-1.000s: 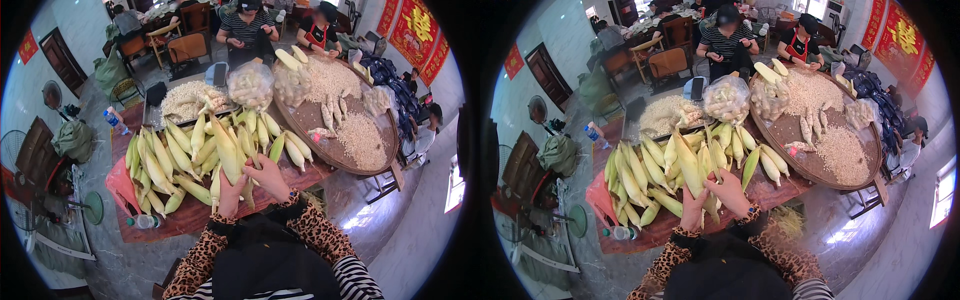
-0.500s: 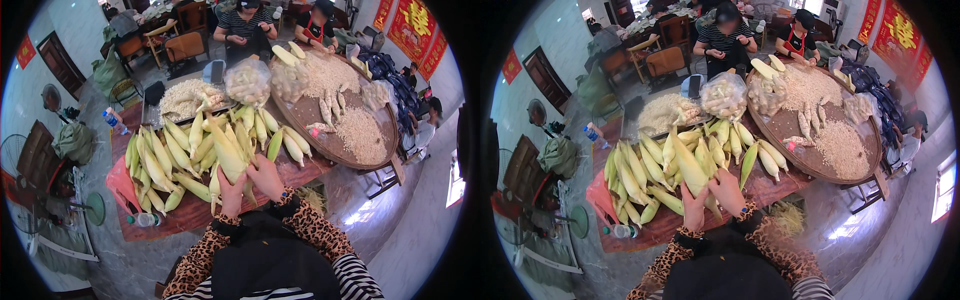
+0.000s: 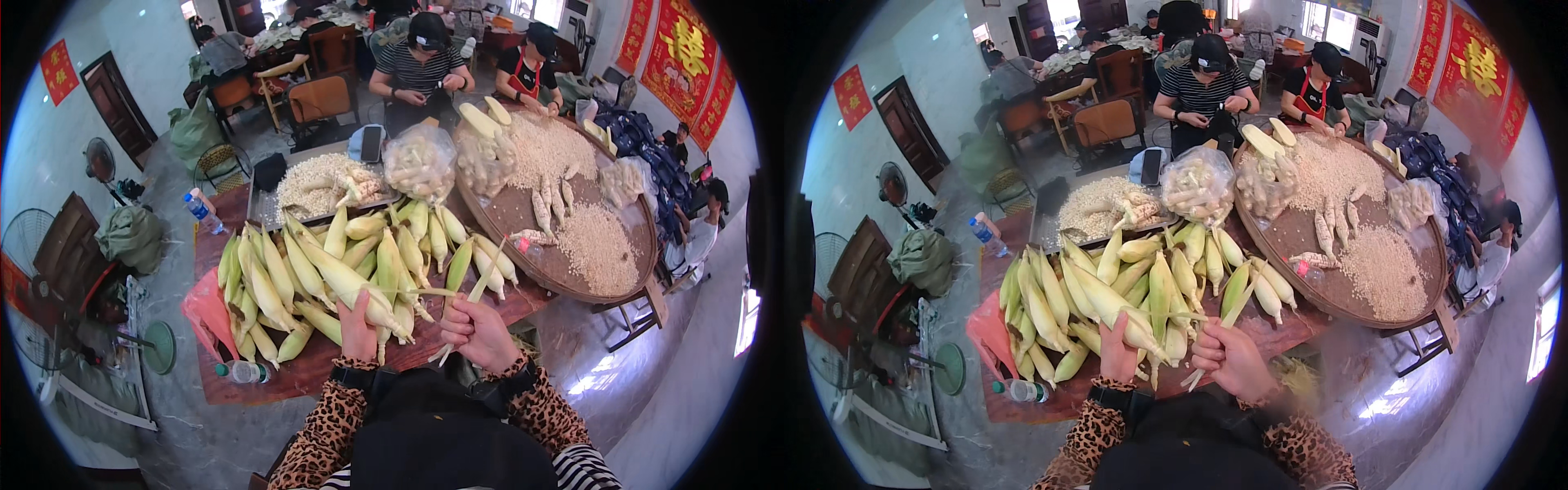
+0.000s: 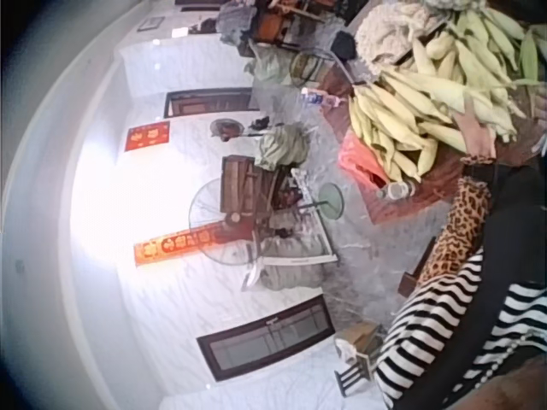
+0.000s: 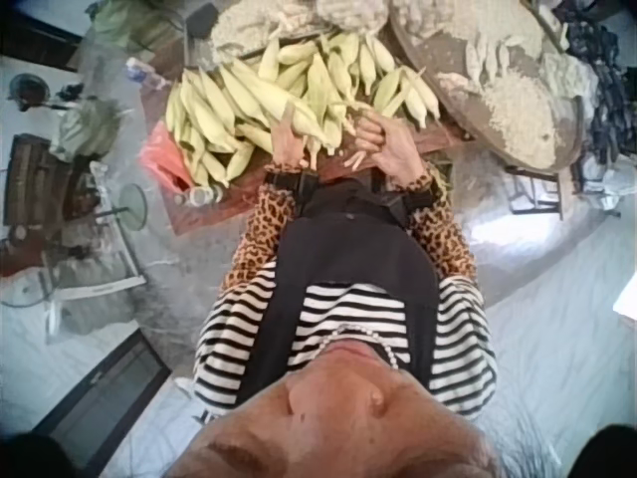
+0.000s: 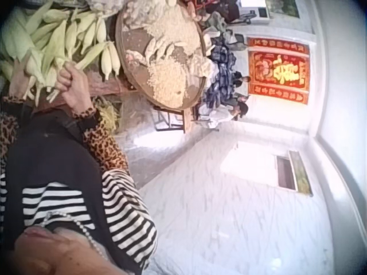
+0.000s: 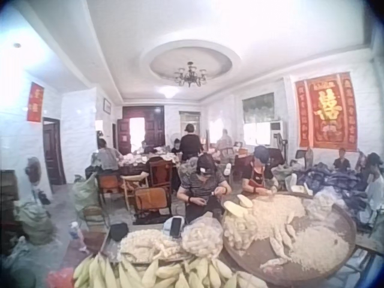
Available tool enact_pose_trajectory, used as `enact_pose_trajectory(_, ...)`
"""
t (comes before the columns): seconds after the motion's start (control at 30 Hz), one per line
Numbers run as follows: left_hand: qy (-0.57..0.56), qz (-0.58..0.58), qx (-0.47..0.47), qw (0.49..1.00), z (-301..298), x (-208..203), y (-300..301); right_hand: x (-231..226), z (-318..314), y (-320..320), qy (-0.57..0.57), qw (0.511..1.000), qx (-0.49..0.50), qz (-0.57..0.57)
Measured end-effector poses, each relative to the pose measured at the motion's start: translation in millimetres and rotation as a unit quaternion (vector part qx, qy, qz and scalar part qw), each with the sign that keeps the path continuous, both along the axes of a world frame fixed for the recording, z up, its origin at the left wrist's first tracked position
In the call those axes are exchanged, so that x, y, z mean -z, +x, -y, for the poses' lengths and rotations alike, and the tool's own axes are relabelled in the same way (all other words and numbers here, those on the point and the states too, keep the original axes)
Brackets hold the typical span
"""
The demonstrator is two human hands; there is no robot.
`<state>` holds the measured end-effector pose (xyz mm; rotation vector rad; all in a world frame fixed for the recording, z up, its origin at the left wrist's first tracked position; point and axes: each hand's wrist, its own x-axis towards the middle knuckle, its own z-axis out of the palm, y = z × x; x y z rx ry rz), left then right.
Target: Peeling or shucking corn ears by hand in a communal setting.
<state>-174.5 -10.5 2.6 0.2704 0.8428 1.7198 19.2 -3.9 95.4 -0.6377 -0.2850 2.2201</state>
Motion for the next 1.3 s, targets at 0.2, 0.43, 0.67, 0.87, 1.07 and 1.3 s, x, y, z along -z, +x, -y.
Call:
enact_pose_trajectory(0.2, -0.007, -0.130, 0.048, 0.990, 2.4, -20.0, 35.2, 22.5, -30.8, -41.5, 0.236, 0.905, -0.013, 0.355)
enact_pose_trajectory(0.43, 0.083, -0.056, 0.075, 0.992, 10.2, -17.9, 43.3, 57.7, -29.9, -49.9, 0.431, 0.722, 0.105, 0.530)
enact_pose_trajectory(0.67, 0.023, 0.056, 0.103, 0.993, -1.0, -9.6, 33.1, 12.5, -13.3, -45.5, 0.206, 0.945, 0.132, 0.217)
enact_pose_trajectory(0.87, 0.005, 0.178, 0.040, 0.983, -25.0, 25.2, -12.7, -22.3, 4.0, 5.3, 0.009, 0.997, -0.062, 0.044)
enact_pose_trajectory(1.07, 0.063, 0.114, 0.122, 0.984, -19.5, -1.4, -24.8, -20.0, -9.4, 55.6, 0.035, 0.983, 0.163, 0.076)
enact_pose_trajectory(1.3, 0.064, 0.156, 0.299, 0.939, -2.8, -9.5, 21.5, 21.6, -50.1, 30.3, 0.109, 0.975, 0.009, 0.194)
